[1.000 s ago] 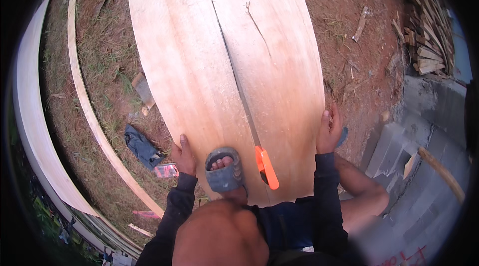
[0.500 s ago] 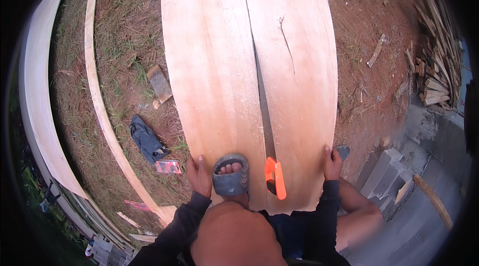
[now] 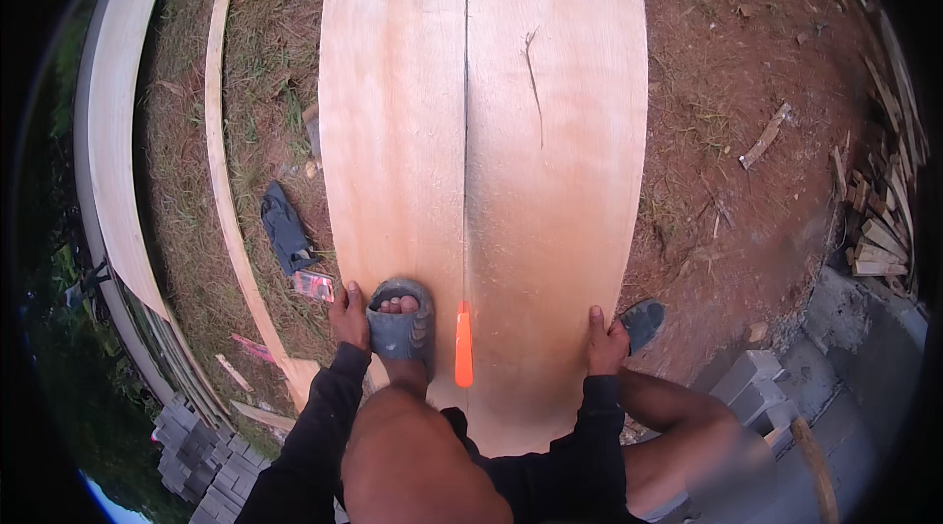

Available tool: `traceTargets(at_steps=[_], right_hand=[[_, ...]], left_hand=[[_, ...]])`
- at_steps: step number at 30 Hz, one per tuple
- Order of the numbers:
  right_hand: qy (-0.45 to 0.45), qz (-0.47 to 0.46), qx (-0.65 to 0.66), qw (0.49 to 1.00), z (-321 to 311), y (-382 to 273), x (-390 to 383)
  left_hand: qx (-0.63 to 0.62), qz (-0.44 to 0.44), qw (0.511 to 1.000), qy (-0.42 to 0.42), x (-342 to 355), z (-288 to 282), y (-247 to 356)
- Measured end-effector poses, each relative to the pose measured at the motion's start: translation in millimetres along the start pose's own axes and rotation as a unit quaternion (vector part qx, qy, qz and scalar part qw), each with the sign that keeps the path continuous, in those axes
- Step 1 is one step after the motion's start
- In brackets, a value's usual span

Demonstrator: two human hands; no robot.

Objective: The person uses a hand saw to cut a large plank of wood placed on the ground. They hold the wood steady with one hand and saw along a marked line with the other, completing the cut and separating the plank into two pieces.

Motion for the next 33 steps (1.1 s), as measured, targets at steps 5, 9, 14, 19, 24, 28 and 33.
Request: traceTargets(at_steps=[5,9,14,19,24,28,33], right_hand=[[-0.043,0.024,-0.009,0.999,-2.4,-16.9,-7.9],[-0.035,-0.011,0.061,0.997,-10.8,-12.6,-2.9],[-0.046,-0.025,0.094,0.994,-3.3,-8.6,6.1],[-0.014,-0.025,0.152,0.988,1.5,0.2,7.0],[-0.045,-0.033,0.129,0.990,0.4,-8.1,0.6],[-0.040,-0.044,0.070,0.996,-17.8,-2.0,-16.7],[-0.081,-0.044,0.075,0.993,-16.5,90.2,-29.5]], left_hand=[[0.001,0.024,1.000,0.017,6.8,-9.0,-4.8],[0.163,0.038,0.986,0.019,-5.9,5.9,11.9],[0.156,0.068,0.985,0.028,-3.3,-0.3,10.0],[0.151,0.132,0.980,0.013,1.3,-5.1,-5.4],[0.226,0.102,0.967,-0.056,11.2,-14.3,-1.1],[0.391,0.046,0.918,-0.034,7.9,-2.8,14.1],[0.501,-0.020,0.865,0.003,23.3,-25.4,18.0]])
Point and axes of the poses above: each hand's wrist, its own x-axis towards the middle knuckle, its own z-axis out of the palm, y = z × x, the point moved 6 cm from there along x, towards the middle knuckle, and after that the axes turned 3 degrees about -y, right-handed, at the moved point
